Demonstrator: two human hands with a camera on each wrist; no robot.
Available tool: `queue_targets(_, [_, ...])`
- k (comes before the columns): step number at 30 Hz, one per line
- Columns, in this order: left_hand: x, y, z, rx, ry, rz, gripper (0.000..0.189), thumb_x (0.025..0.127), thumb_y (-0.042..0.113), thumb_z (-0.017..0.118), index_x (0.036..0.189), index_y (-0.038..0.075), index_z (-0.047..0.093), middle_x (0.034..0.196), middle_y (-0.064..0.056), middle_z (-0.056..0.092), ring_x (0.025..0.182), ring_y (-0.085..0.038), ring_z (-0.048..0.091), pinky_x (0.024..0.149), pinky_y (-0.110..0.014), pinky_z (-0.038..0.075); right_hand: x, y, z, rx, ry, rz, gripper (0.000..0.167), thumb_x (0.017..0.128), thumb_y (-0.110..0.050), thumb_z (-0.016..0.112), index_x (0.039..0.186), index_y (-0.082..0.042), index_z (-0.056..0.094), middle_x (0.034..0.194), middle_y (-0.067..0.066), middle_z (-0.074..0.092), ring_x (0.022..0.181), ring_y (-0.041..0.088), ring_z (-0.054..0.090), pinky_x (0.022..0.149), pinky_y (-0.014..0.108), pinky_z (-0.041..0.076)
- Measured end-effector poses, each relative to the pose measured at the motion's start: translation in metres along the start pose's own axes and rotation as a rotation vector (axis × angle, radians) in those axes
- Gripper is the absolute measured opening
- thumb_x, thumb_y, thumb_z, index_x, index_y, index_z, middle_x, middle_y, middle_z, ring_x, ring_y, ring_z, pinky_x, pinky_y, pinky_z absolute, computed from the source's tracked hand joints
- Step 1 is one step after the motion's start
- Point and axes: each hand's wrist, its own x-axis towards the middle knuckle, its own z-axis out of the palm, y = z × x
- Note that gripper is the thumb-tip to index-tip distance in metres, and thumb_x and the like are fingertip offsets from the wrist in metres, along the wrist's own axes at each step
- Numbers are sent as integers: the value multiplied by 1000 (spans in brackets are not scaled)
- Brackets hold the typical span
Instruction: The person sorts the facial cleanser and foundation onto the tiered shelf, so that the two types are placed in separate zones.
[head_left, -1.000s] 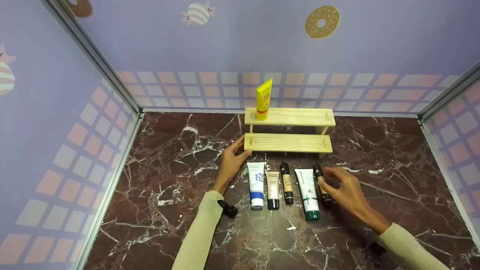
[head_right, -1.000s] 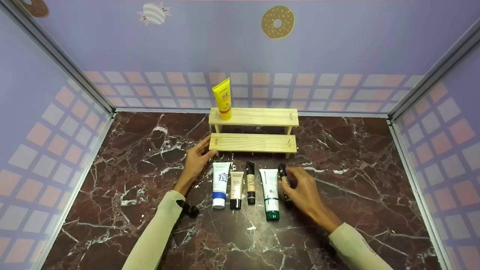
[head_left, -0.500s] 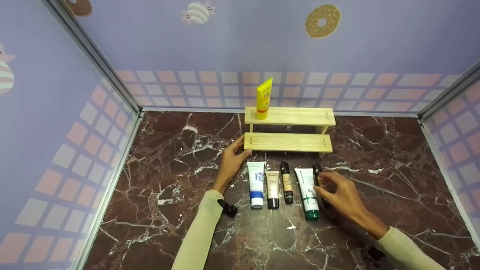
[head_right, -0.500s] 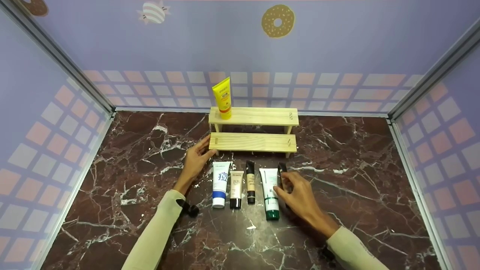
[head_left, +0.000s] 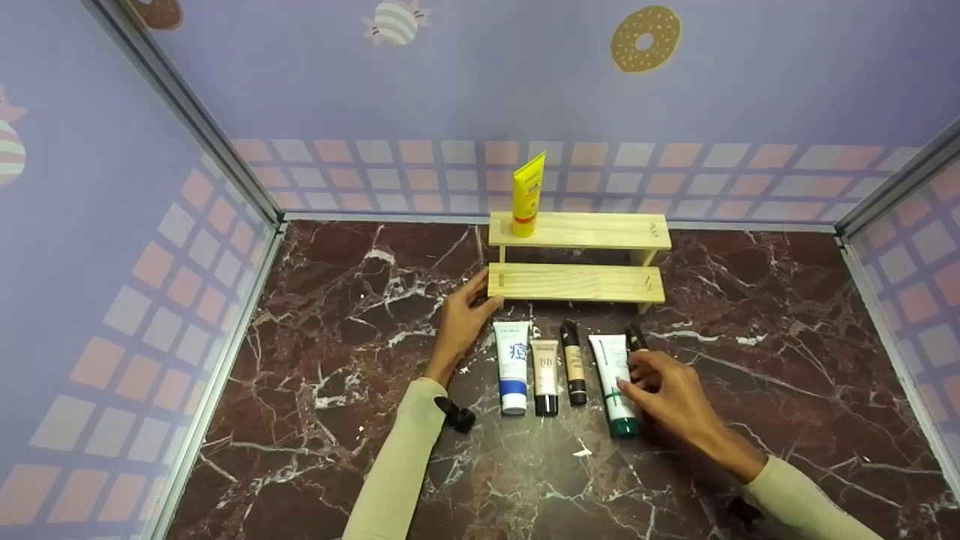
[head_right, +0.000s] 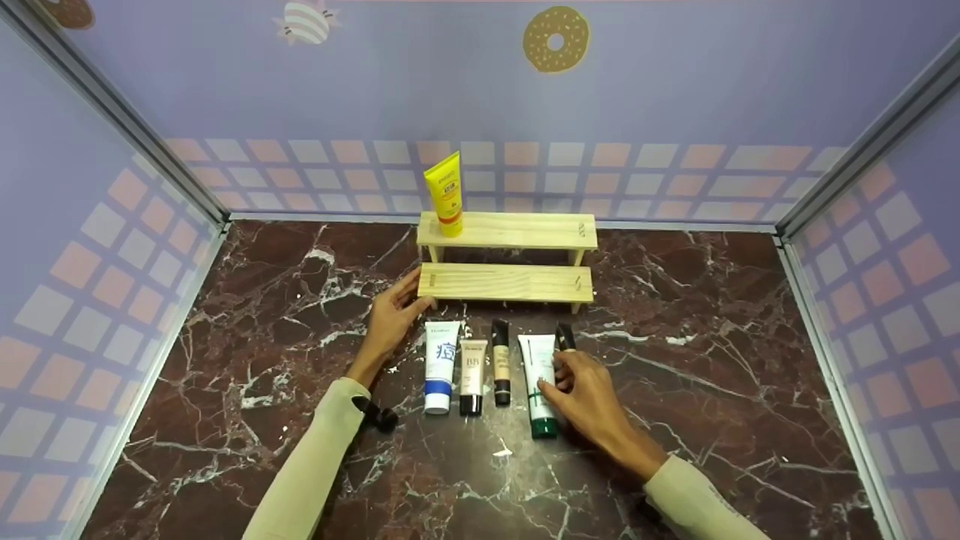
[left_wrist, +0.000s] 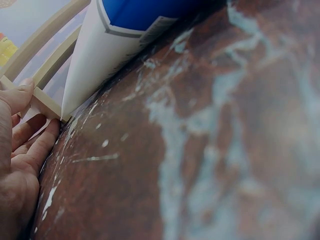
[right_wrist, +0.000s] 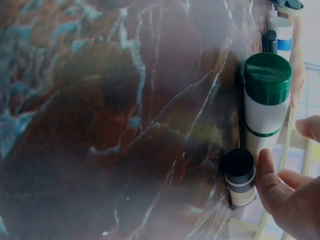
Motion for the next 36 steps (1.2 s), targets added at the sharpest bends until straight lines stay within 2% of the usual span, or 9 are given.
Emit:
queue_targets(8, [1,2,0,-18,2,-11,67,99,6,83,159,-4,55,144,-26,69,137,-38,66,113,-44,56,2,-5,8,-60,-21,-34,43,83,3,93,120,11,73,97,13,73,78,25,74,71,33,67])
queue_targets(13, [0,2,1,-51,12,-14,65,98,5,84,157,-4,57,143,-27,69,137,-40,66,115,-49,54,1,-9,14,-131,-37,-36,53,84,-5,95,129,9,72,100,13,74,77,21,72,68,35,66])
queue_targets(17, [0,1,1,-64,16,-13,65,98,2,83,157,-5,57,144,-30,68,136,-43,65,115,-53,54,-1,-10,17,-189,-45,-30,60,84,-10,96,134,11,69,118,28,75,95,38,76,85,49,67])
queue_targets(21, [0,1,1,-44,16,-22,65,98,3,83,157,-5,57,145,-29,67,137,-42,65,115,-49,54,-1,-11,20,-200,-63,-1,65,85,-12,95,137,15,65,131,37,69,117,53,71,102,62,60])
queue_targets(25, [0,1,1,-26,12,-20,65,99,7,83,158,-2,57,145,-27,68,138,-40,65,115,-47,55,0,-12,23,-186,-86,41,68,86,-13,95,139,16,63,127,37,71,108,51,75,96,59,64])
queue_targets(27, [-1,1,1,-22,7,-13,65,100,9,83,159,0,57,145,-25,69,137,-38,66,114,-48,55,0,-12,23,-178,-95,61,70,86,-14,95,139,16,62,124,38,72,94,47,77,90,56,66])
queue_targets(31, [-2,1,1,-12,2,-6,66,101,13,83,160,2,57,144,-21,71,135,-35,68,114,-49,55,1,-13,25,-173,-101,87,71,86,-17,95,140,16,62,119,37,73,82,37,77,84,52,67])
queue_targets(36, [-2,-1,1,2,9,-6,67,100,15,85,160,3,57,144,-19,71,135,-34,68,113,-48,56,2,-15,26,-161,-122,128,74,87,-16,94,143,17,59,107,36,75,59,22,66,65,38,67])
